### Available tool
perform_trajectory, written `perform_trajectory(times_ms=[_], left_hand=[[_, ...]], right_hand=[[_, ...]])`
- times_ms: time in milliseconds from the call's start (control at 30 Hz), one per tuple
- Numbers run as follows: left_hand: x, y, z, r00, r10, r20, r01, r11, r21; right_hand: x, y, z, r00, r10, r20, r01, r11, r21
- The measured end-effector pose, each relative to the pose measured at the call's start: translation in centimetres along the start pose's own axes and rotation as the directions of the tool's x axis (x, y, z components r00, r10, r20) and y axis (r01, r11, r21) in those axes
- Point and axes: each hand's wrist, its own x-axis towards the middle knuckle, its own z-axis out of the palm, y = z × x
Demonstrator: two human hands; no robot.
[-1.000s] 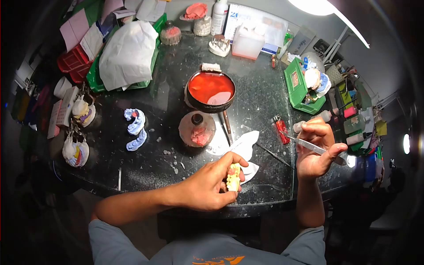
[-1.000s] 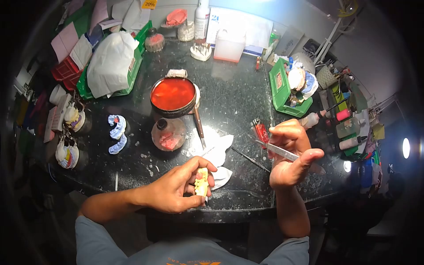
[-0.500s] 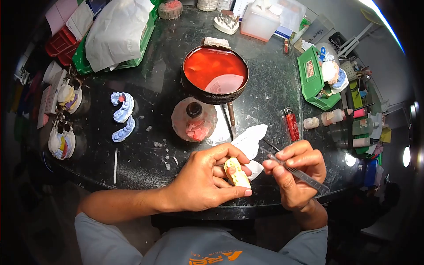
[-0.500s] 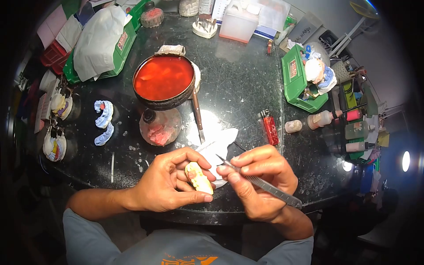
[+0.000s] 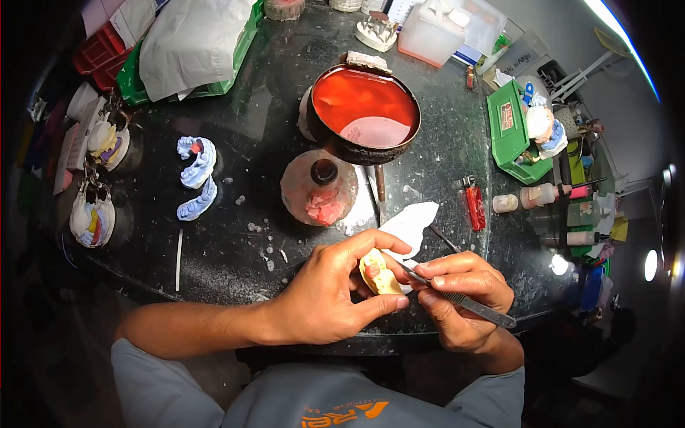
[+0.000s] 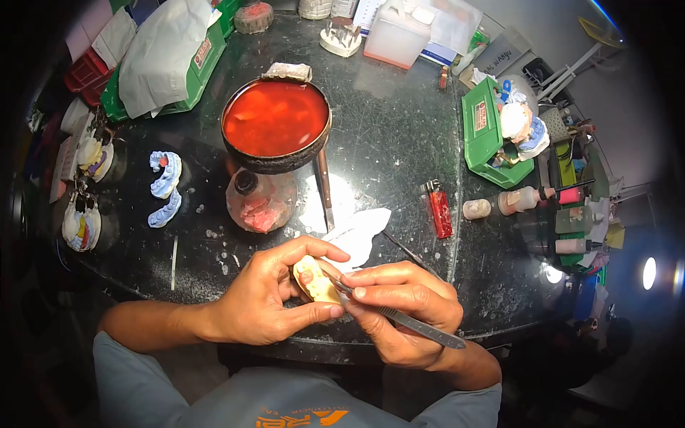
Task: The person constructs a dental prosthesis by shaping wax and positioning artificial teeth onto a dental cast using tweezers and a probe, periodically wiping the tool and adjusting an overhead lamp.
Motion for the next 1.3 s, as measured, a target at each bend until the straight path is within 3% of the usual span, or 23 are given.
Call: perform_trajectory(times_ms=[467, 667, 1133, 1300], left_hand=[[-0.5, 0.7, -0.1, 0.995, -0.068, 0.072, 0.077, 0.989, -0.124], [-0.4, -0.4, -0.3, 0.996, 0.053, 0.07, -0.054, 0.998, 0.01], [-0.3, 0.0, -0.3, 0.999, 0.028, 0.033, -0.032, 0.992, 0.12], [-0.3, -0.2, -0.4, 0.999, 0.05, 0.017, -0.053, 0.976, 0.212]], right_hand=[[0.1, 0.1, 0.1, 0.997, -0.002, 0.075, -0.005, 0.996, 0.089], [0.2, 0.4, 0.6, 0.997, -0.034, 0.072, 0.026, 0.993, 0.111], [0.4, 0.2, -0.1, 0.988, 0.013, 0.153, -0.027, 0.995, 0.092], [-0.1, 0.7, 0.5, 0.999, 0.009, 0.051, -0.018, 0.985, 0.173]])
